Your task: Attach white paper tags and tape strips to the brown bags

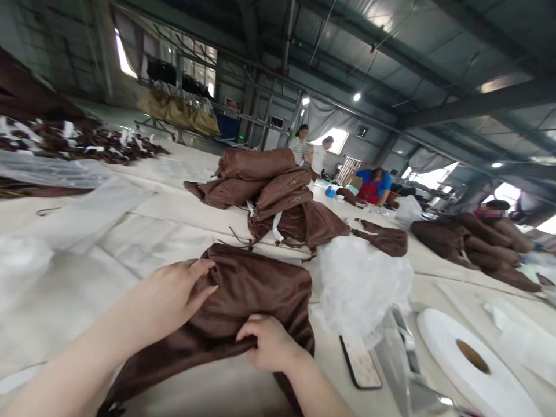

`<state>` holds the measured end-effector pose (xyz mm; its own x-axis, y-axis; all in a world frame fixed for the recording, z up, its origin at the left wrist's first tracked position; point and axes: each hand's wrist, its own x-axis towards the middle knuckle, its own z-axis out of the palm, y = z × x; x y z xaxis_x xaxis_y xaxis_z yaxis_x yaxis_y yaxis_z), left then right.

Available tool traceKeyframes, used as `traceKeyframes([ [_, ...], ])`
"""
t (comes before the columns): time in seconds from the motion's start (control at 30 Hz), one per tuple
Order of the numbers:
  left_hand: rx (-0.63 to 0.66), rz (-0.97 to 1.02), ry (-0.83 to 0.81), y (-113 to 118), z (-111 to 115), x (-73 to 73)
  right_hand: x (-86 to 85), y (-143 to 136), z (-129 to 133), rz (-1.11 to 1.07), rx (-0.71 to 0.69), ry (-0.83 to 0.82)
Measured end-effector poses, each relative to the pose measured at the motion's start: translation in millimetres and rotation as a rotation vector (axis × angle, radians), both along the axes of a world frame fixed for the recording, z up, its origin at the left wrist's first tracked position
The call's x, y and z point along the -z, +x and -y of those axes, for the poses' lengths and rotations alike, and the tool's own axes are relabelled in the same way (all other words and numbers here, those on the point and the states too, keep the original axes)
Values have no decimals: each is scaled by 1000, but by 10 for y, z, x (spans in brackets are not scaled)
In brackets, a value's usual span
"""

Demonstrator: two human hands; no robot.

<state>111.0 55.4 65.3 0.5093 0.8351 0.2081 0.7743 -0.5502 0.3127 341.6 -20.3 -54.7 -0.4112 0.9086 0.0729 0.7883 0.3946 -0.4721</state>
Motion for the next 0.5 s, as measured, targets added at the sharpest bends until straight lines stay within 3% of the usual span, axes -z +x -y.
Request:
traceKeyframes([
  [0.13,218,-27,33,368,115,260,-307,194,226,-9,111,68],
  [0.27,375,-40,-105,648,351,493,-535,778,457,47,577,9],
  [0.37,461,-38,-220,758,457,603,-477,1290,437,22,825,-127],
  [0.5,503,-77,-303,818,424,686,-280,1597,287,71,939,-38],
])
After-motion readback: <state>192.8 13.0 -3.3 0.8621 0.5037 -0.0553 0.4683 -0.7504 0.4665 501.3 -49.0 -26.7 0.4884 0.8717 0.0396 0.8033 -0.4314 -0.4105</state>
